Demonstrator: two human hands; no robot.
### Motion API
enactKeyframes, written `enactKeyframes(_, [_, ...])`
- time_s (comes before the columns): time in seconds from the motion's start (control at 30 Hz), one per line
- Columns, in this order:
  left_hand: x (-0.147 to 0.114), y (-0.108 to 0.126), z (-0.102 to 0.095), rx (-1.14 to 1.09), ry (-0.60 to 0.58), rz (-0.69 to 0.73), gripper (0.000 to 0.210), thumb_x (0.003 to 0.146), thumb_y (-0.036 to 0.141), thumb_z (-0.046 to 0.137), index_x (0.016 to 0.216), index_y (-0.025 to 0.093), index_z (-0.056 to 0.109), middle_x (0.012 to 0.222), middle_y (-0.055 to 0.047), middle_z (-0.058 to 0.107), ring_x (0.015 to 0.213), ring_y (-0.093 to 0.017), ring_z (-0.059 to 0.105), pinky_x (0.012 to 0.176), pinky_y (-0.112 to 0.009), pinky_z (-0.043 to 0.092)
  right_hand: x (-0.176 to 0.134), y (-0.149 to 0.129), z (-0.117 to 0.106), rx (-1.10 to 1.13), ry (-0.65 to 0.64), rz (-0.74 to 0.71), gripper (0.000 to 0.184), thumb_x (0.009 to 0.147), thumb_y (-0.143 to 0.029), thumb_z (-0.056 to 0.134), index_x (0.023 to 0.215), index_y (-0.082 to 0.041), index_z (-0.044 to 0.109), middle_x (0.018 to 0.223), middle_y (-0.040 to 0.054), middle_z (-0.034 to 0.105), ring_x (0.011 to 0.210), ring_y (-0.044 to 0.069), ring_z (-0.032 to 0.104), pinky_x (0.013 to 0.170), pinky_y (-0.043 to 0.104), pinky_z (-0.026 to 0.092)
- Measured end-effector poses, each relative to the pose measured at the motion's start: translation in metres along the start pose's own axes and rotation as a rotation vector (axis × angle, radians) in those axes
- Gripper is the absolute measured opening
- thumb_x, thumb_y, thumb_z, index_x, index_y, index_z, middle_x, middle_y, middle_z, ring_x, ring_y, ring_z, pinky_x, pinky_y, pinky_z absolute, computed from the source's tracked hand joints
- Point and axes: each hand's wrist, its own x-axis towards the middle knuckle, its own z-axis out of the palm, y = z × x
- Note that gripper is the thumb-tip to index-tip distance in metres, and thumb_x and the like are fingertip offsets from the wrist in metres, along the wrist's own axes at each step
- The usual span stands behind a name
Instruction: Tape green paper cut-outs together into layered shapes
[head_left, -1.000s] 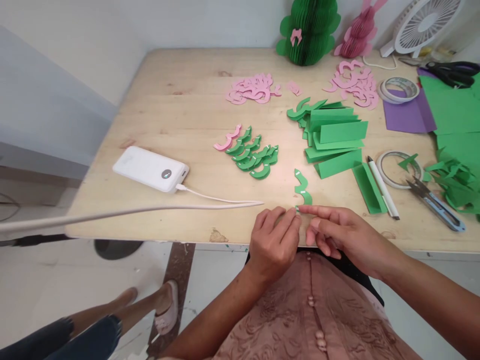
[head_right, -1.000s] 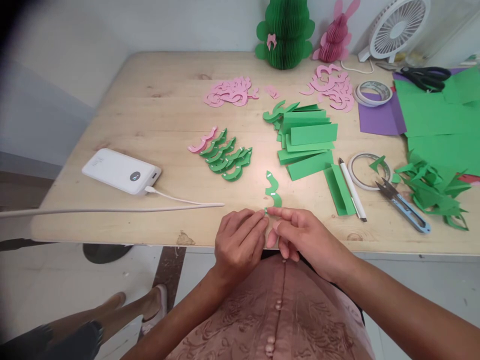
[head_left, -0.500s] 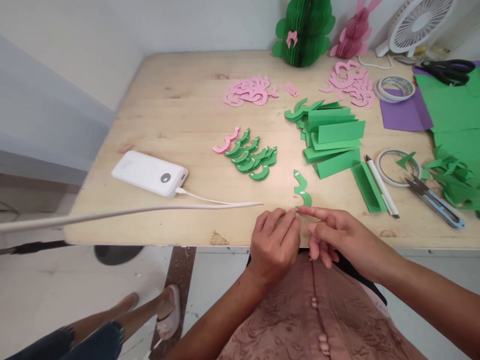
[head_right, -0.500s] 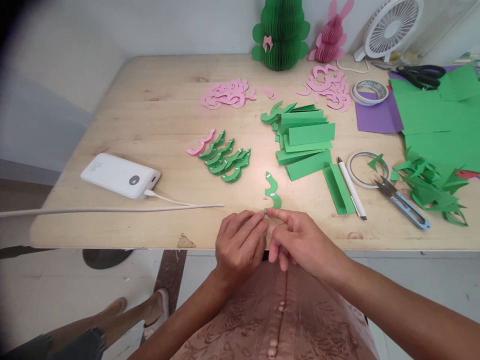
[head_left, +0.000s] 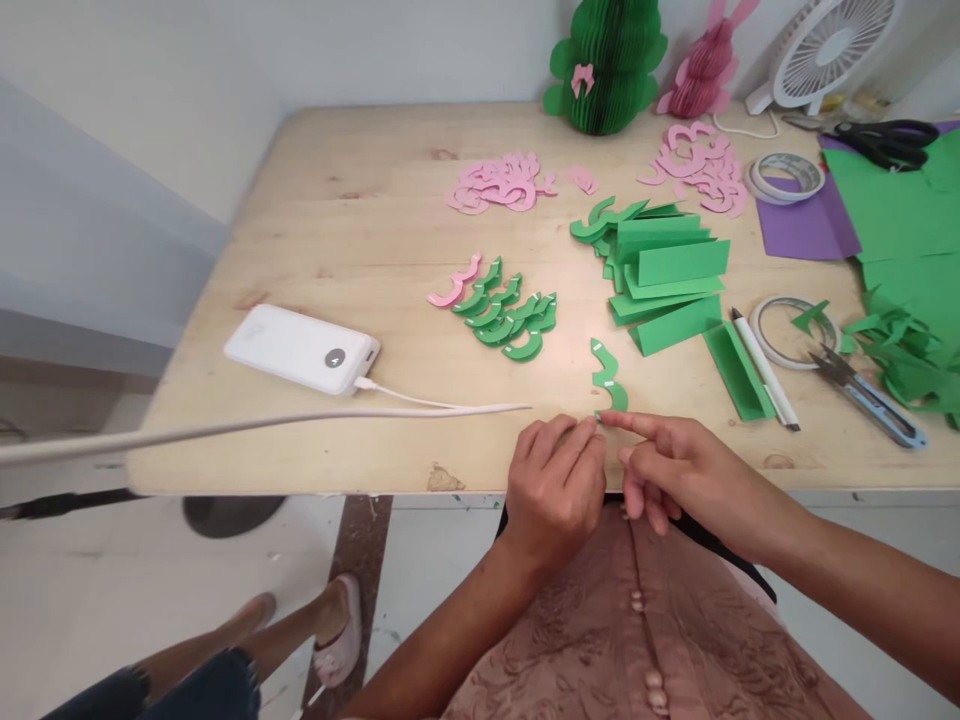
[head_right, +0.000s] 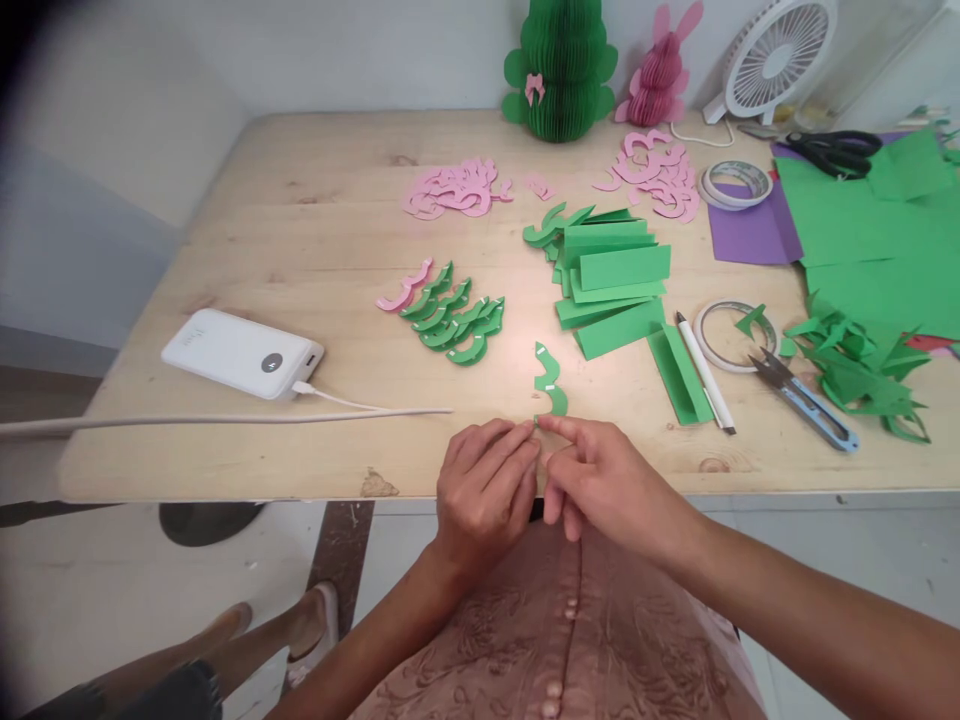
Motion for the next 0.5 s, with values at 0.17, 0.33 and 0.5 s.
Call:
enactKeyframes(0.17, [-0.0003, 0.0, 0.0001, -0.014, 0.005, 0.0, 0.016, 0.082, 0.008, 0.053, 0.091, 0.015, 0.064, 0.1, -0.01, 0.073, 0.092, -0.026, 0.063, 0.078, -0.041, 0.046, 0.0002, 0.0004, 0.0015, -0.009, 0.018, 0.013, 0.074, 0.073, -0.024, 0.048, 0.144, -0.005, 0.034, 0.051, -0.0034, 0.062, 0.034, 0.009, 0.05, 0.038, 0.02, 0.037])
enactKeyframes(0.33, [-0.001, -0.0007, 0.0004, -0.025, 0.008, 0.014, 0.016, 0.081, 0.008, 0.054, 0.091, 0.014, 0.064, 0.101, -0.009, 0.072, 0.092, -0.026, 0.063, 0.078, -0.04, 0.045, -0.0008, -0.0034, 0.0015, -0.03, 0.042, 0.027, 0.072, 0.074, -0.02, 0.047, 0.143, -0.004, 0.035, 0.051, -0.003, 0.063, 0.034, 0.008, 0.05, 0.038, 0.019, 0.037])
enactKeyframes(0.5, [-0.0008, -0.0006, -0.0003, -0.018, 0.002, 0.017, 0.015, 0.081, 0.008, 0.053, 0.09, 0.014, 0.065, 0.101, -0.01, 0.072, 0.093, -0.026, 0.062, 0.078, -0.04, 0.045, -0.0009, -0.0045, 0.0009, -0.036, 0.047, 0.027, 0.068, 0.075, -0.017, 0.046, 0.142, -0.006, 0.037, 0.051, -0.0034, 0.062, 0.034, 0.008, 0.05, 0.038, 0.018, 0.038])
